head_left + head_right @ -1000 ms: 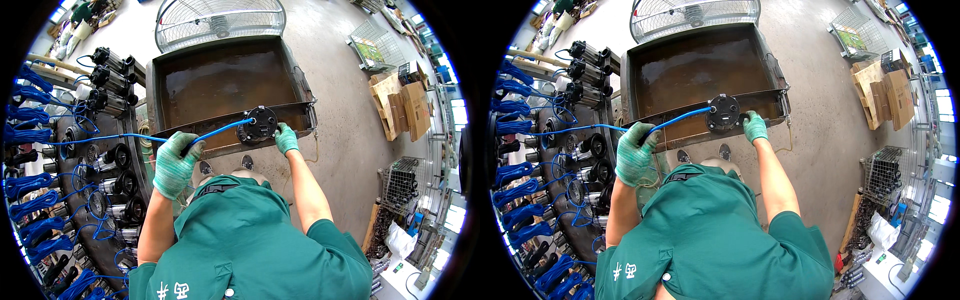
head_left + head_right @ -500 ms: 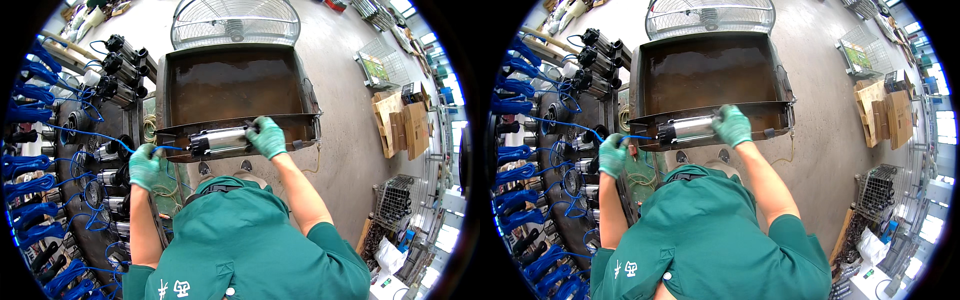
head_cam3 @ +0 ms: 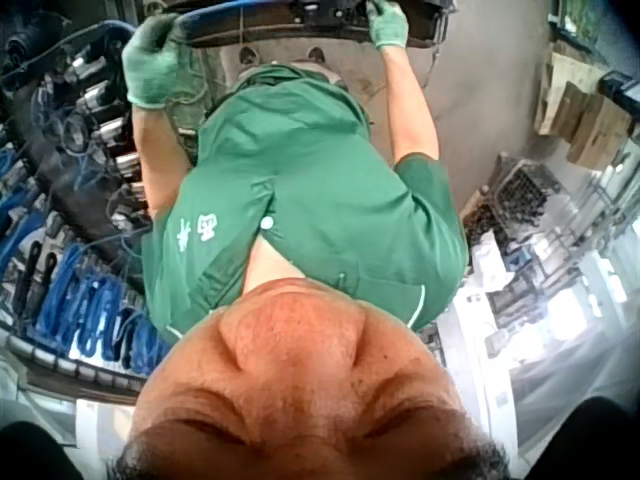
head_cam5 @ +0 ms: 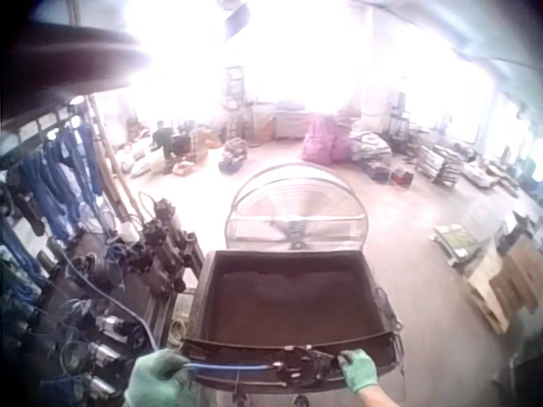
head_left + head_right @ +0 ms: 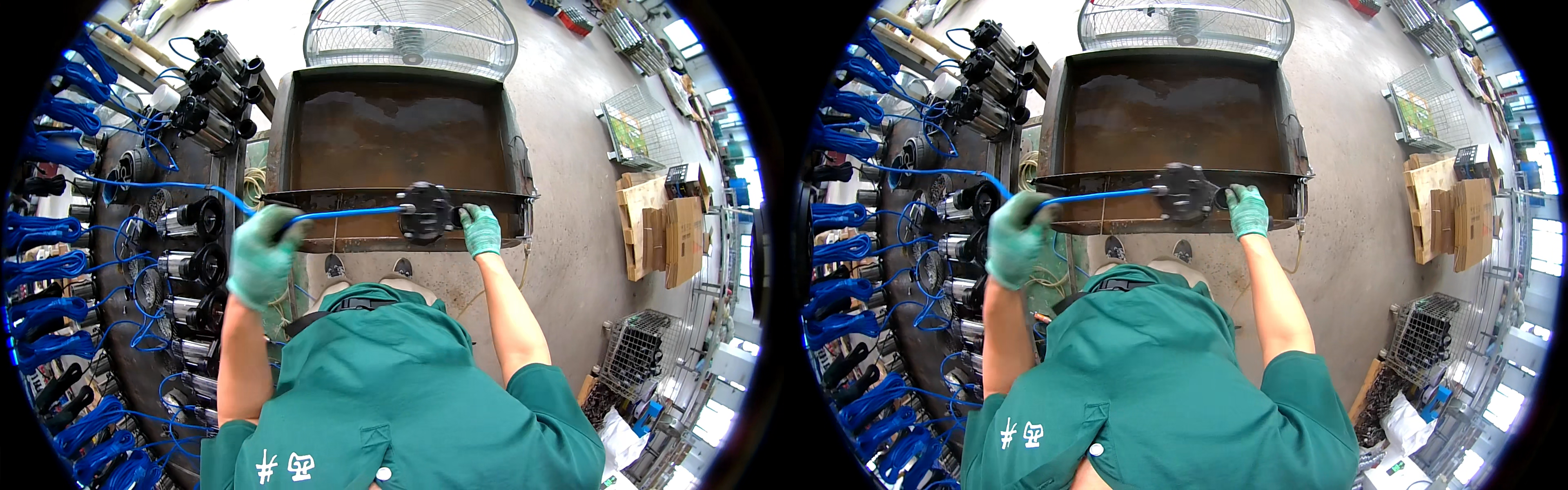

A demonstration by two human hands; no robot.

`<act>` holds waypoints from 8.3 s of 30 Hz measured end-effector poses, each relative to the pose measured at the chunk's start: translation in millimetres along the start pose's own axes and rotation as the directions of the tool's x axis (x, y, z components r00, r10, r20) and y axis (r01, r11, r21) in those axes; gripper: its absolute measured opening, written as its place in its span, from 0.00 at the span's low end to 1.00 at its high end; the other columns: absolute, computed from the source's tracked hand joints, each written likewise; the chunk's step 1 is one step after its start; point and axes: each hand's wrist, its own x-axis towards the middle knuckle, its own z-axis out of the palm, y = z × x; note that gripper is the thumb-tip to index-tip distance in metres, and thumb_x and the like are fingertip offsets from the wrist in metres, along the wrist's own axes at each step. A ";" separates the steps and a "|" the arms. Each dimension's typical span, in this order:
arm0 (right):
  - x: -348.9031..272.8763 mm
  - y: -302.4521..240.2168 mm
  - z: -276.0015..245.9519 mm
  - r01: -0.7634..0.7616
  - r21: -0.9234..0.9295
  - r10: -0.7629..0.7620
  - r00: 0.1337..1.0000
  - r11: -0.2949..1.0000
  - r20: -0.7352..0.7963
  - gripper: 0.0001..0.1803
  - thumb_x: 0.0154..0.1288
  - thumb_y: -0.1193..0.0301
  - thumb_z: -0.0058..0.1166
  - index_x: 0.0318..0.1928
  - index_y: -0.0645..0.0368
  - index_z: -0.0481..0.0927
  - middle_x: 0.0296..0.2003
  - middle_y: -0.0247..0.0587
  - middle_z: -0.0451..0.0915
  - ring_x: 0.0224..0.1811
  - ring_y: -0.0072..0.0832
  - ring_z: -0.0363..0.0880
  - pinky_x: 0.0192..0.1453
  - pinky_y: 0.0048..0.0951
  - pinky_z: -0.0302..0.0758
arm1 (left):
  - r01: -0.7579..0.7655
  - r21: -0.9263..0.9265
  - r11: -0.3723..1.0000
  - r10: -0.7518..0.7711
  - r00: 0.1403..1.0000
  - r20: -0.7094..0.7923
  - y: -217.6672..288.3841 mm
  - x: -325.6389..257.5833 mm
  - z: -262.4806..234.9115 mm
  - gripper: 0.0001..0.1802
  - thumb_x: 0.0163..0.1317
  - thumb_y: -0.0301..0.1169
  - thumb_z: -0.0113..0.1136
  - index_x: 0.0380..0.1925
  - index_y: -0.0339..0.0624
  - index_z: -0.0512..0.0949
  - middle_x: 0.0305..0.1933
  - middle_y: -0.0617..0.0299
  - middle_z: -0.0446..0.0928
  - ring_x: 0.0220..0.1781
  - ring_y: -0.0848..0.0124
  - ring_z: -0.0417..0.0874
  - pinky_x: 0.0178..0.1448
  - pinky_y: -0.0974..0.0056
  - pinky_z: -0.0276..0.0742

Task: The person repeatedly picks up cylindrical submersible pumps from a rack, lowers them into a rectangular water tank, and lifts them out. They handle the pumps and their attached blue cables, occasionally adjusting the cable position before returning the pumps to the rack.

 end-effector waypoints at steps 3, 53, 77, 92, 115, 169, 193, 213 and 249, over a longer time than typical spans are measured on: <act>-0.4 15.3 18.2 -0.090 -0.160 0.108 0.988 0.983 0.110 0.16 0.74 0.60 0.58 0.55 0.51 0.86 0.49 0.52 0.84 0.51 0.53 0.85 0.56 0.50 0.81 | 0.005 -0.004 1.000 -0.004 0.992 0.127 14.1 10.1 39.0 0.11 0.68 0.32 0.72 0.42 0.35 0.85 0.33 0.61 0.82 0.33 0.75 0.78 0.39 0.67 0.76; 95.3 -524.6 100.7 -0.295 0.689 -0.352 0.689 0.662 0.634 0.35 0.69 0.66 0.70 0.68 0.67 0.68 0.38 0.41 0.84 0.30 0.25 0.84 0.33 0.29 0.82 | 0.336 0.709 0.621 -0.148 0.938 -0.315 -274.1 102.9 -300.4 0.14 0.70 0.42 0.63 0.44 0.43 0.84 0.48 0.50 0.82 0.49 0.46 0.84 0.52 0.44 0.80; 68.5 -494.0 163.5 -0.214 0.538 -0.289 0.655 0.815 0.698 0.36 0.79 0.51 0.52 0.76 0.60 0.65 0.55 0.54 0.84 0.59 0.42 0.84 0.64 0.40 0.78 | 0.201 0.090 0.975 -0.143 0.888 -0.436 -288.7 150.2 -255.9 0.22 0.77 0.46 0.60 0.47 0.36 0.86 0.40 0.45 0.87 0.40 0.51 0.88 0.48 0.56 0.82; -88.3 -198.3 53.2 -0.758 0.620 0.363 0.647 0.204 0.671 0.29 0.77 0.56 0.53 0.68 0.62 0.70 0.46 0.53 0.82 0.42 0.40 0.85 0.48 0.45 0.86 | -0.215 -0.410 0.886 -0.021 0.866 -0.500 -225.9 257.1 -148.3 0.32 0.83 0.51 0.47 0.20 0.44 0.75 0.18 0.68 0.70 0.24 0.76 0.68 0.29 0.63 0.64; -26.4 -149.2 -58.1 -0.289 0.452 0.106 0.916 0.844 0.386 0.24 0.68 0.78 0.52 0.64 0.63 0.79 0.39 0.52 0.88 0.33 0.34 0.88 0.37 0.34 0.86 | 0.200 -0.427 0.882 -0.240 0.970 -0.041 -154.4 29.3 45.8 0.17 0.82 0.43 0.53 0.39 0.42 0.81 0.36 0.65 0.80 0.39 0.74 0.76 0.50 0.65 0.75; -48.6 48.4 -35.9 -0.415 0.692 0.251 0.910 0.591 0.331 0.16 0.76 0.62 0.61 0.56 0.58 0.84 0.31 0.31 0.81 0.24 0.17 0.74 0.28 0.26 0.75 | 0.382 -0.018 0.924 -0.382 0.924 0.025 -181.6 -26.2 135.8 0.37 0.58 0.31 0.81 0.59 0.36 0.66 0.50 0.56 0.79 0.50 0.68 0.81 0.57 0.63 0.80; -17.1 -21.4 -9.5 -0.211 0.461 -0.050 0.870 0.862 0.491 0.15 0.72 0.66 0.59 0.53 0.61 0.86 0.43 0.55 0.86 0.45 0.50 0.86 0.52 0.44 0.81 | 0.432 -0.012 0.902 -0.431 0.900 0.064 -183.1 -17.0 131.7 0.32 0.58 0.28 0.80 0.53 0.37 0.66 0.48 0.56 0.81 0.47 0.69 0.80 0.56 0.63 0.79; -26.2 -30.0 1.8 -0.617 0.782 -0.007 0.785 0.089 0.620 0.17 0.83 0.61 0.43 0.62 0.52 0.78 0.21 0.23 0.62 0.17 0.15 0.57 0.19 0.21 0.52 | 0.431 -0.007 0.902 -0.430 0.901 0.055 -192.2 -19.8 131.2 0.32 0.58 0.31 0.80 0.52 0.37 0.67 0.48 0.56 0.83 0.46 0.68 0.82 0.54 0.62 0.81; 2.2 6.5 -8.8 -0.746 0.536 -0.097 0.547 0.396 0.832 0.27 0.79 0.47 0.53 0.47 0.63 0.79 0.27 0.41 0.81 0.24 0.33 0.84 0.27 0.32 0.82 | 0.428 0.085 0.900 -0.434 0.898 0.071 -183.4 -15.9 131.0 0.38 0.57 0.34 0.83 0.56 0.35 0.65 0.47 0.55 0.81 0.46 0.68 0.81 0.54 0.63 0.81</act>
